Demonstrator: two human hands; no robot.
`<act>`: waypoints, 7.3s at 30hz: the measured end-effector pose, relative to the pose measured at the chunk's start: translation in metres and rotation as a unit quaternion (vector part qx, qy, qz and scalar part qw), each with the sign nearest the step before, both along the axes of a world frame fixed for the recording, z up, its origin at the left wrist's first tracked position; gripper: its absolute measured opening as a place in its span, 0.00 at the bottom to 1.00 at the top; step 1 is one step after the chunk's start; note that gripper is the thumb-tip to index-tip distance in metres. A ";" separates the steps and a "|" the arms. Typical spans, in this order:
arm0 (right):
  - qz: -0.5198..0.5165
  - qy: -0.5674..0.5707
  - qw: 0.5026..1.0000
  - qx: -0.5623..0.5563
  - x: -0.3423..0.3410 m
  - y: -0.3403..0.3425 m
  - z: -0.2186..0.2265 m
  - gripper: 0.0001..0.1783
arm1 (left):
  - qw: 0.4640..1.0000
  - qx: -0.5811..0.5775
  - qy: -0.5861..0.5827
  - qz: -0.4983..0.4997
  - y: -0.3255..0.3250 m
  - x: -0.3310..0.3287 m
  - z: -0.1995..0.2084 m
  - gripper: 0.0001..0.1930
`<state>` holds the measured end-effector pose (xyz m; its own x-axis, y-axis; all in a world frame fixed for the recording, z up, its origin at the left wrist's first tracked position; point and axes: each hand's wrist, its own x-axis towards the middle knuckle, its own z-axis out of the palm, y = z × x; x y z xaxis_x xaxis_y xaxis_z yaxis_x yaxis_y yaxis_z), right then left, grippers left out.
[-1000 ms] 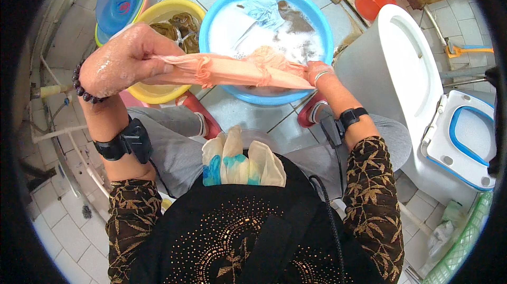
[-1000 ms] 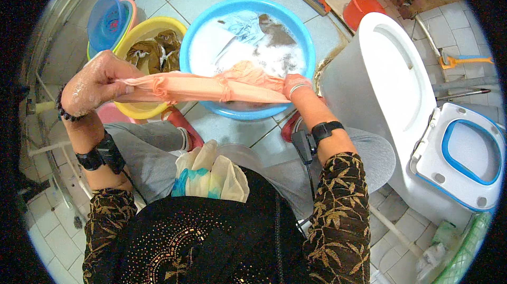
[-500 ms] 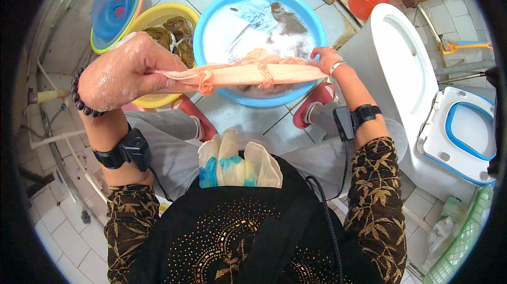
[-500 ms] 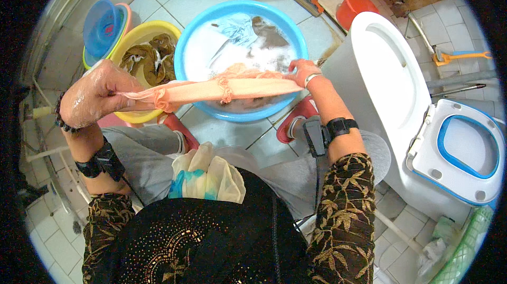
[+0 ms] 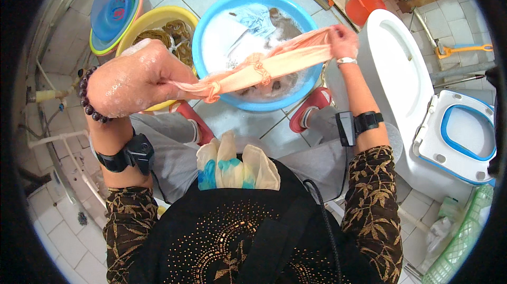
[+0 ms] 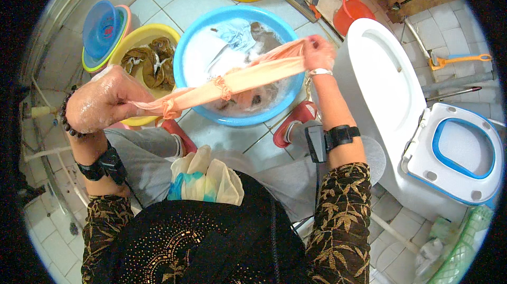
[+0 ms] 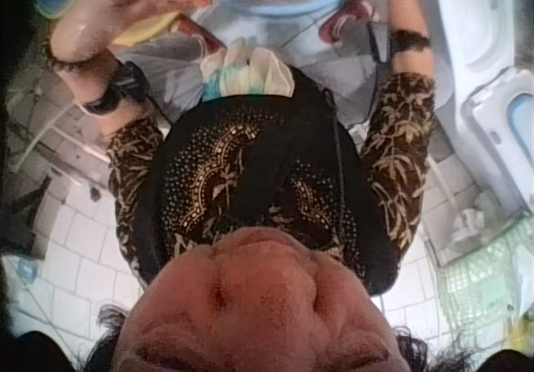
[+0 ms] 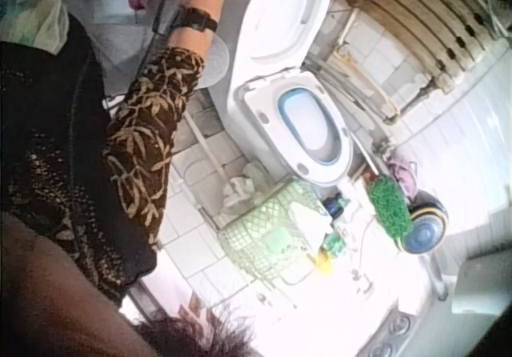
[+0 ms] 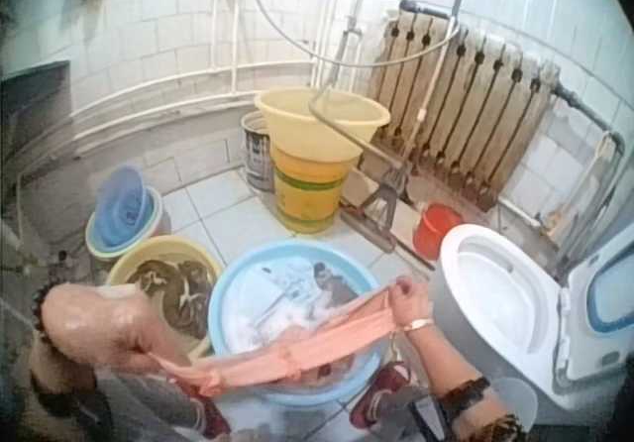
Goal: The person hand washes a light-colored garment in a blue basin filled with soapy water. They repeatedly submerge, agitate, and wring the fabric, then lift and stretch it to inspect the cleaned areas.
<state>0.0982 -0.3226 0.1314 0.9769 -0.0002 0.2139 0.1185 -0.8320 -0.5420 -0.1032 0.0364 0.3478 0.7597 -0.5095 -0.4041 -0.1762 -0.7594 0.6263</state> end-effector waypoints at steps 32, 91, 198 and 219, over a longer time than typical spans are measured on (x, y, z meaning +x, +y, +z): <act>0.094 0.309 0.815 0.482 0.026 -0.014 0.067 0.11 | 0.879 -0.350 -0.128 0.296 0.072 0.074 -0.115 0.13; 0.412 0.398 0.664 -0.480 -0.039 0.159 -0.225 0.23 | 0.968 0.220 0.115 0.037 -0.083 0.107 -0.441 0.18; 0.159 0.168 0.964 0.130 -0.035 0.150 -0.078 0.29 | 0.400 -0.761 0.324 0.395 -0.110 0.082 -0.312 0.11; 0.257 0.039 0.965 -0.022 -0.118 0.184 -0.017 0.13 | 0.353 -0.749 0.195 0.526 -0.093 0.068 -0.284 0.03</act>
